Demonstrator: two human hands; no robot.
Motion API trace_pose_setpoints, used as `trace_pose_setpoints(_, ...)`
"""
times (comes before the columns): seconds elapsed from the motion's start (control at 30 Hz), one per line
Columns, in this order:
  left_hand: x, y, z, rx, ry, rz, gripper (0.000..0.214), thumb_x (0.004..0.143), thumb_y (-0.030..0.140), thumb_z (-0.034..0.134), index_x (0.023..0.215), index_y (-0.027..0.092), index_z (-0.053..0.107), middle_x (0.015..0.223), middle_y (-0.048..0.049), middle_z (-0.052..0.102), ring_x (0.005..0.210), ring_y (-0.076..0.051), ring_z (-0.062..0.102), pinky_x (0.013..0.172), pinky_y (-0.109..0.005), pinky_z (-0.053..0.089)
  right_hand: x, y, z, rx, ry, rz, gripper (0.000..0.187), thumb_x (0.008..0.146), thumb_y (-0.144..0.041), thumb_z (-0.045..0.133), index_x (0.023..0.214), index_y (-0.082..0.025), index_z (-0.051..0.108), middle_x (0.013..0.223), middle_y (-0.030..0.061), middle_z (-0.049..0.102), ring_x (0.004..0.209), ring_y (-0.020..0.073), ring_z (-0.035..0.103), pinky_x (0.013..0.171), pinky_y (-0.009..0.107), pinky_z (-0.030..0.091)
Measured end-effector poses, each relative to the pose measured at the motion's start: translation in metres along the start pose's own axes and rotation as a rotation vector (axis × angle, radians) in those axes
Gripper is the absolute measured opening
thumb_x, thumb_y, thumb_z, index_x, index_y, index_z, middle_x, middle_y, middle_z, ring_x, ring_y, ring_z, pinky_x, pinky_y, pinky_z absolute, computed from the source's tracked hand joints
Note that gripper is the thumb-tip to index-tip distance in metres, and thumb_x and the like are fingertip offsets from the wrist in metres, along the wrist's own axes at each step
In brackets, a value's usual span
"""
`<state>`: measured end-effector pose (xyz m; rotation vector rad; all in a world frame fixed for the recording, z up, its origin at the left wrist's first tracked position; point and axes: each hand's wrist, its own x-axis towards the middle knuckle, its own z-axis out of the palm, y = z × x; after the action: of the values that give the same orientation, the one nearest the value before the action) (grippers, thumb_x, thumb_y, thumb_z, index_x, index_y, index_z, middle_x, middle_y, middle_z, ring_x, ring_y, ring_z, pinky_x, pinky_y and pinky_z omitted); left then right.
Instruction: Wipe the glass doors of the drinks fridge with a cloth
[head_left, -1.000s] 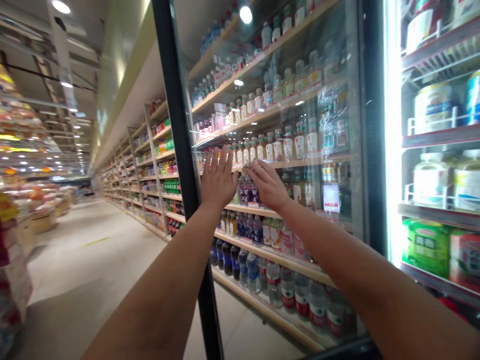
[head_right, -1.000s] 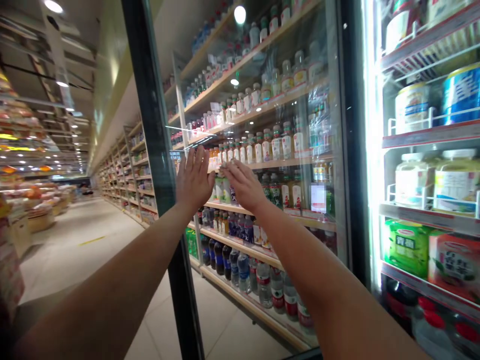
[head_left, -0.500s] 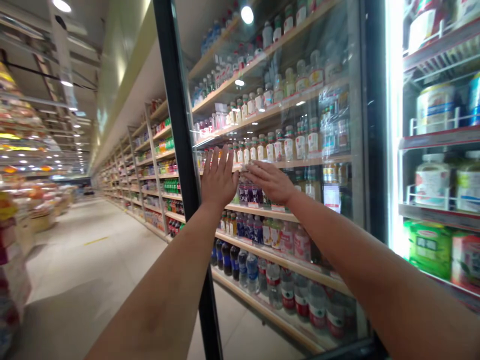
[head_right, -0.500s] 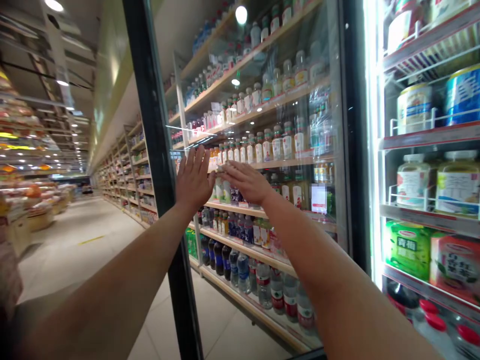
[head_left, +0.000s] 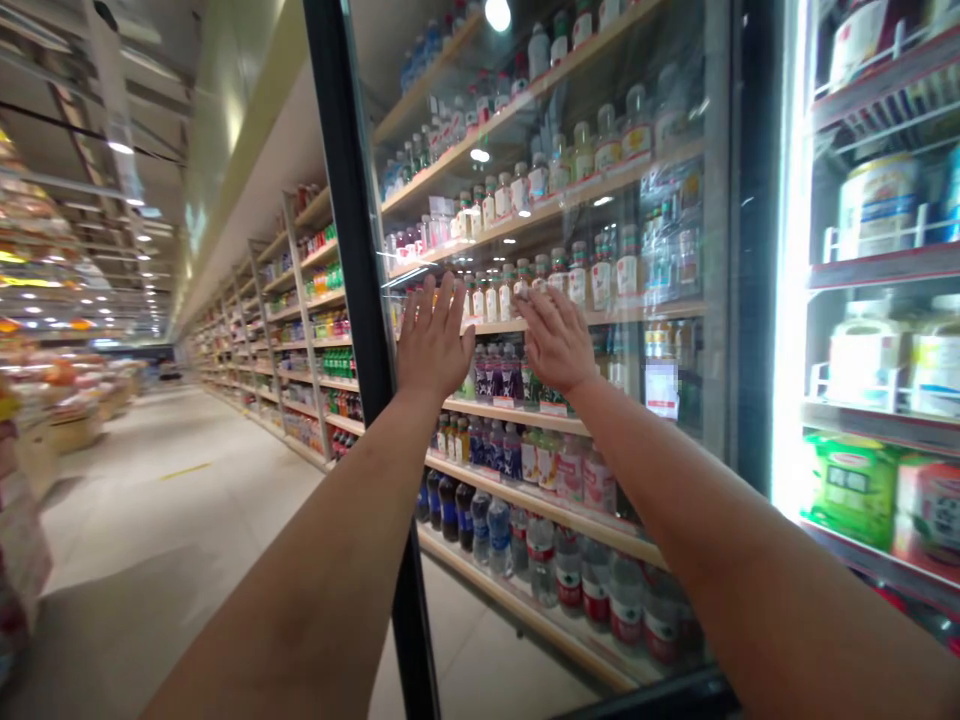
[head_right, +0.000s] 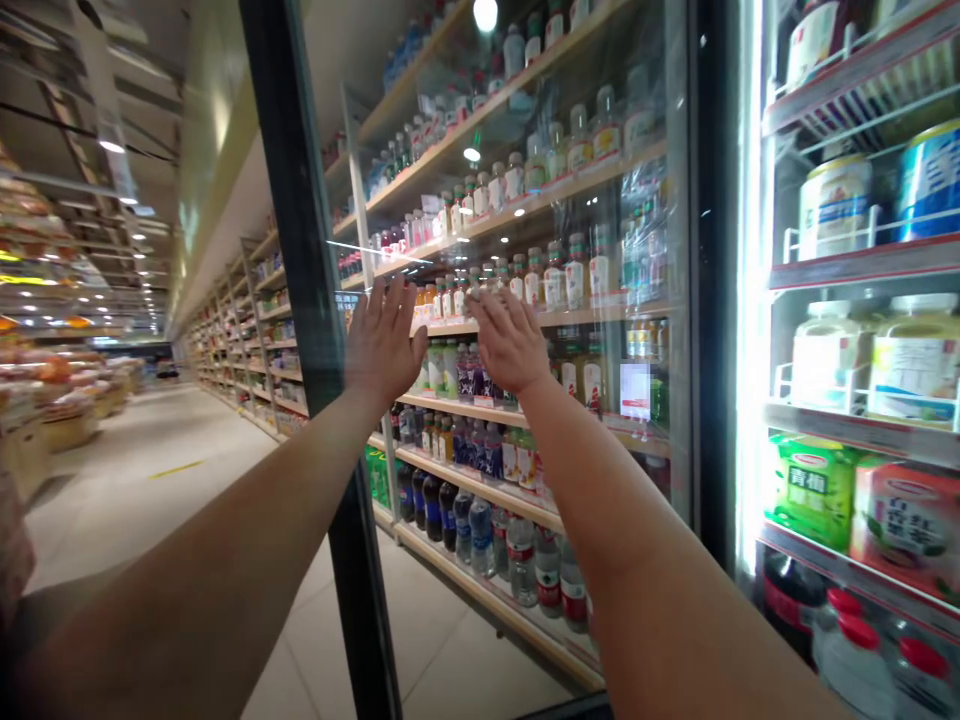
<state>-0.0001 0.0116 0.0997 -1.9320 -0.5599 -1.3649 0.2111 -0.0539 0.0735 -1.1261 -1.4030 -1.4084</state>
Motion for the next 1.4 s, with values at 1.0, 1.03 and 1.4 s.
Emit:
trace_pose_setpoints(1.0, 0.000, -0.003, 0.005, -0.048, 0.027, -0.004, 0.064, 0.099, 0.031, 0.045, 0.159, 0.014, 0.031, 0.167, -0.0112, 0.027, 0.157, -0.030, 0.015, 0.129, -0.051, 0.013, -0.025, -0.007, 0.005, -0.016, -0.076, -0.129, 0.053, 0.100, -0.027, 0.042, 0.153, -0.031, 0.045, 0.155, 0.0002, 0.049, 0.149, 0.0229, 0.035, 0.124, 0.046, 0.028)
trace_pose_setpoints(1.03, 0.000, -0.002, 0.004, -0.045, 0.026, -0.006, 0.063, 0.099, 0.030, 0.045, 0.159, 0.014, 0.032, 0.167, -0.0111, 0.028, 0.157, -0.029, 0.015, 0.129, -0.051, 0.014, -0.025, -0.007, 0.005, -0.014, -0.044, -0.047, 0.053, 0.100, -0.025, 0.039, 0.152, -0.031, 0.047, 0.155, 0.0008, 0.049, 0.148, 0.0232, 0.037, 0.124, 0.047, 0.029)
trace_pose_setpoints(1.4, 0.000, -0.001, 0.002, -0.056, 0.017, -0.013, 0.063, 0.099, 0.031, 0.045, 0.159, 0.015, 0.032, 0.167, -0.0104, 0.027, 0.157, -0.028, 0.014, 0.129, -0.050, 0.012, -0.033, -0.013, -0.001, 0.004, -0.114, -0.223, 0.051, 0.100, -0.028, 0.043, 0.150, -0.028, 0.049, 0.155, 0.0002, 0.050, 0.149, 0.0224, 0.035, 0.124, 0.042, 0.029)
